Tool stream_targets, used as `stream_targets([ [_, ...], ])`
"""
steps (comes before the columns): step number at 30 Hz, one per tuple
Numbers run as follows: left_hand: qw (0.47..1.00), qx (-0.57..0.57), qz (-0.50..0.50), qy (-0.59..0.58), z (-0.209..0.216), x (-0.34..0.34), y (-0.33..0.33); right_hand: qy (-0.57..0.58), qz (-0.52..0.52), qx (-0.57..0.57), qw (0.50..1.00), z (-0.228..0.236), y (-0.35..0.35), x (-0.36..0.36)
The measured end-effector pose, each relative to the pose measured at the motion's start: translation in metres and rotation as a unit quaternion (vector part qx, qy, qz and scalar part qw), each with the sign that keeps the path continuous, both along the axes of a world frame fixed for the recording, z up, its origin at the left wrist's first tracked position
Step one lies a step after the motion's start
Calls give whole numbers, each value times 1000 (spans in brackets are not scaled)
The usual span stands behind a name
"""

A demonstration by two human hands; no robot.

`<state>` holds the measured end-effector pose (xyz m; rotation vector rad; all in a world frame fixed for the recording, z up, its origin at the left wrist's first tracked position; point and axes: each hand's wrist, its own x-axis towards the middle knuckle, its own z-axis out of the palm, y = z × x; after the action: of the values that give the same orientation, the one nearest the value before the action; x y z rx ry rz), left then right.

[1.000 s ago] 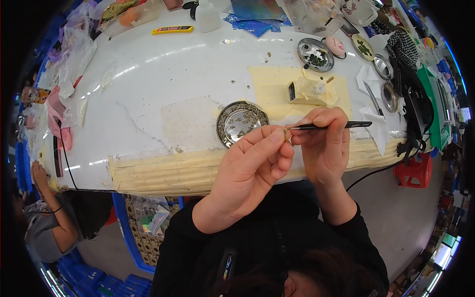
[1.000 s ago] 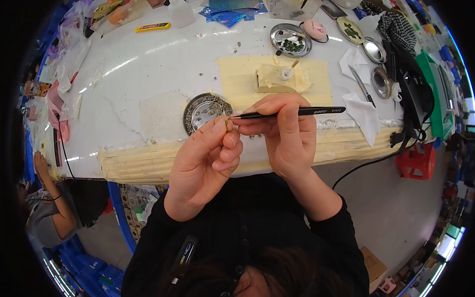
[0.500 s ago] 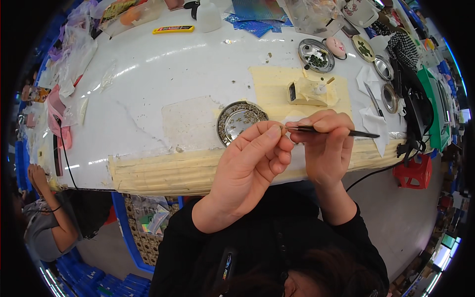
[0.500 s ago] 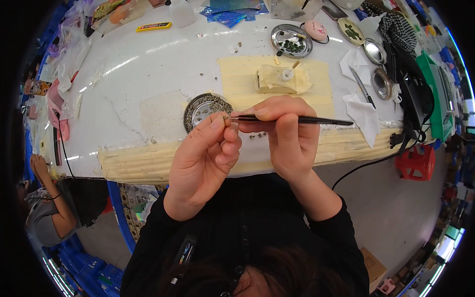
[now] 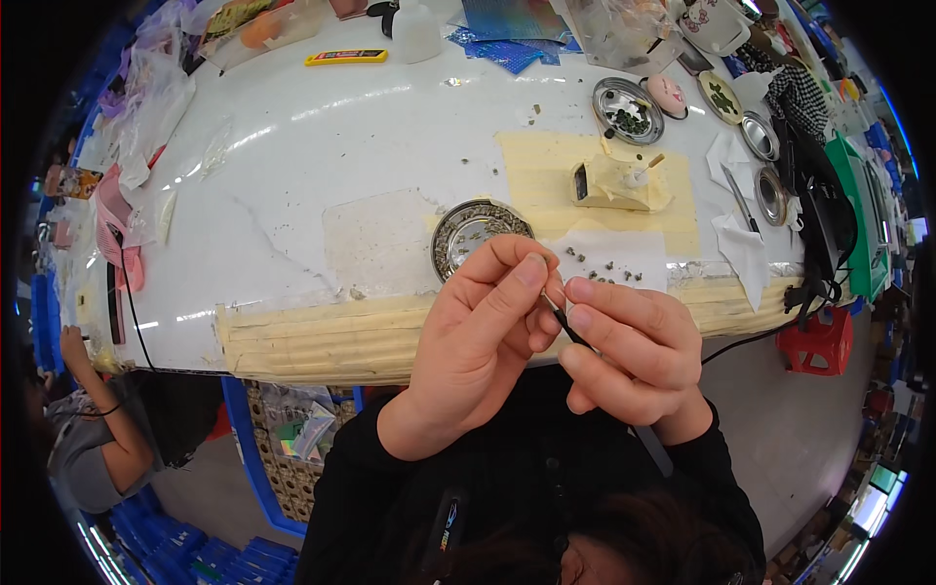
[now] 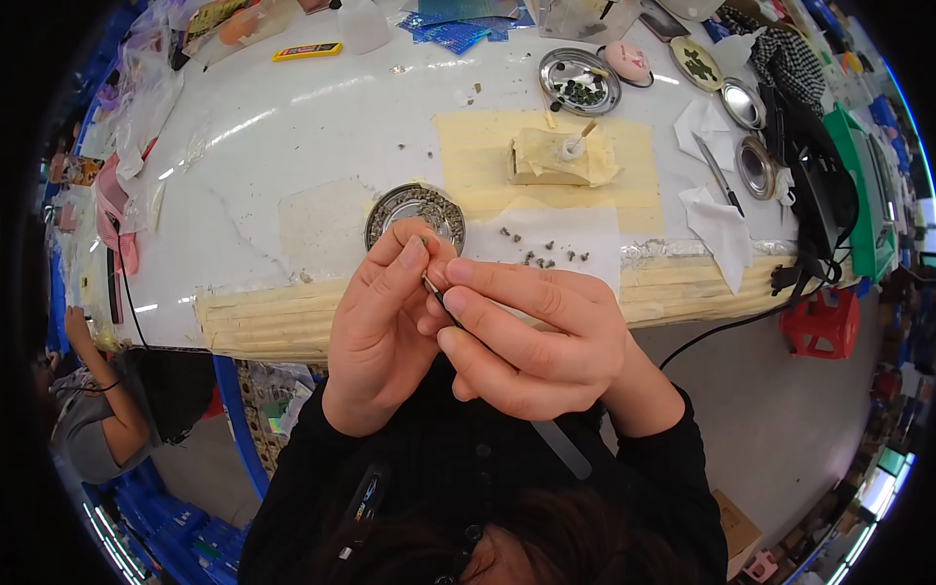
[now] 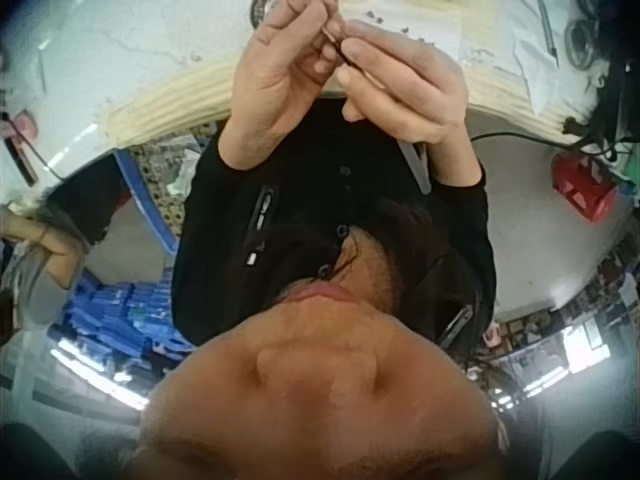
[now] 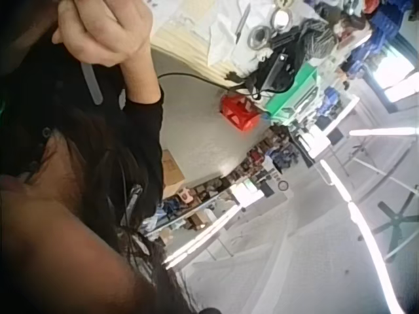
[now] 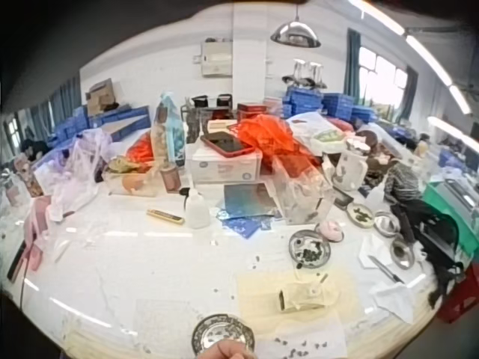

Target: Assembling small mechanical toy components using tweezers and a marker on a workbench.

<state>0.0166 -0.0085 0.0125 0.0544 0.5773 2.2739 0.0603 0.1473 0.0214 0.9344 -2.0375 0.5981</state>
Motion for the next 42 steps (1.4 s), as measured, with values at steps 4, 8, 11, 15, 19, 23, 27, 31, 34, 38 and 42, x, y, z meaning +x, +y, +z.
stream_targets([
  [4, 1000, -2, 3, 13, 0, 1, 0, -3, -8, 24, 1000, 1, 0, 2],
  [8, 1000, -5, 12, 27, 0, 2, -1, -7, 16, -13, 1000, -2, 1, 2],
  [11, 998, -22, 31, 43, 2, 2, 1, -22, 50, -71, 996, -8, 3, 1],
  [15, 998, -28, 40, 48, 2, 3, 2, -49, 54, -145, 987, -8, -3, 4],
  [19, 998, -20, 35, 46, 1, 2, 2, -27, 33, -145, 989, -9, -7, 3],
  [23, 998, -20, 34, 38, 2, 1, 0, -23, 24, -121, 992, -7, -8, 3],
  [27, 998, -21, 36, 38, 2, 1, 1, -21, 18, -103, 994, -6, -7, 2],
  [31, 998, -23, 37, 42, 1, 1, 0, -22, 9, -86, 996, -4, -7, 2],
  [34, 998, -22, 38, 43, 1, 1, 0, -21, 3, -75, 997, -3, -8, 2],
  [38, 998, -29, 42, 40, 1, 1, 0, -17, -4, -68, 998, -3, -8, 1],
  [42, 998, -35, 44, 38, 0, 2, 0, -24, -9, -67, 997, -2, -7, 2],
])
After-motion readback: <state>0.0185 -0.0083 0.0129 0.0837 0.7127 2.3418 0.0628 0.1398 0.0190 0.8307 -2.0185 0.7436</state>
